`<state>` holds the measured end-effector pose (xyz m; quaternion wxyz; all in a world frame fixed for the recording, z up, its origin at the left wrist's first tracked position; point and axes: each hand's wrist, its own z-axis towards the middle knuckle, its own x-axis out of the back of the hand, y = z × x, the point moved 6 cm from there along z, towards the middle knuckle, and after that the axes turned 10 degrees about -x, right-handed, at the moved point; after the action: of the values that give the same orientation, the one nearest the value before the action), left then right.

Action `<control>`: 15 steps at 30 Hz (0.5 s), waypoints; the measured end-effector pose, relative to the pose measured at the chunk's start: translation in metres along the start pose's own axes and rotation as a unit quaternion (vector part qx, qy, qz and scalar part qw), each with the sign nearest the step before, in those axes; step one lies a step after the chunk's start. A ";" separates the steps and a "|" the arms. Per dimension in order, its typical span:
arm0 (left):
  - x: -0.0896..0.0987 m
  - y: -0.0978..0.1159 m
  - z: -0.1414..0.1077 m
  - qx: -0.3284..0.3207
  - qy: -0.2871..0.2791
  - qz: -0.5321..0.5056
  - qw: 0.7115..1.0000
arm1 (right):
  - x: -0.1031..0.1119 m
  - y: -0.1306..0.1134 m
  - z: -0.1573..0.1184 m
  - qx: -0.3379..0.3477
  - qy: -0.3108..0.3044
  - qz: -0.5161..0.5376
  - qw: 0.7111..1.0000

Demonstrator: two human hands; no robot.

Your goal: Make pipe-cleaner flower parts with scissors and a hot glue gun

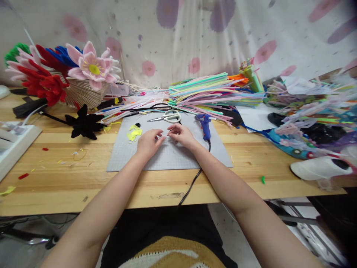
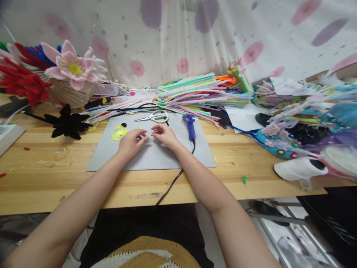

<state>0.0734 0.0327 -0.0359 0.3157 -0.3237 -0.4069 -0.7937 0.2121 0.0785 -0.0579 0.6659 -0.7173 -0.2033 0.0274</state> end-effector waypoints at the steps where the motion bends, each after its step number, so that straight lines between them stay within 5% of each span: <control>1: -0.002 0.000 0.000 0.004 -0.005 0.016 1.000 | -0.001 0.001 0.001 -0.002 -0.003 0.000 1.000; 5: -0.007 -0.001 0.001 0.008 -0.021 0.048 0.999 | 0.001 0.005 0.004 -0.008 0.003 0.009 1.000; 9: -0.007 -0.010 -0.001 0.045 -0.014 0.016 0.999 | 0.026 -0.006 -0.003 -0.014 0.022 -0.014 1.000; 13: -0.003 -0.021 -0.003 0.099 0.016 -0.028 0.995 | 0.065 -0.007 -0.035 -0.125 -0.128 -0.178 0.968; 15: -0.003 -0.025 -0.003 0.122 0.029 -0.053 0.991 | 0.096 0.000 -0.051 -0.172 -0.142 -0.223 0.949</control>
<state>0.0550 0.0427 -0.0503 0.3221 -0.2375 -0.5080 -0.7627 0.3154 0.0621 -0.0301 0.4859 -0.7456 -0.4527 -0.0555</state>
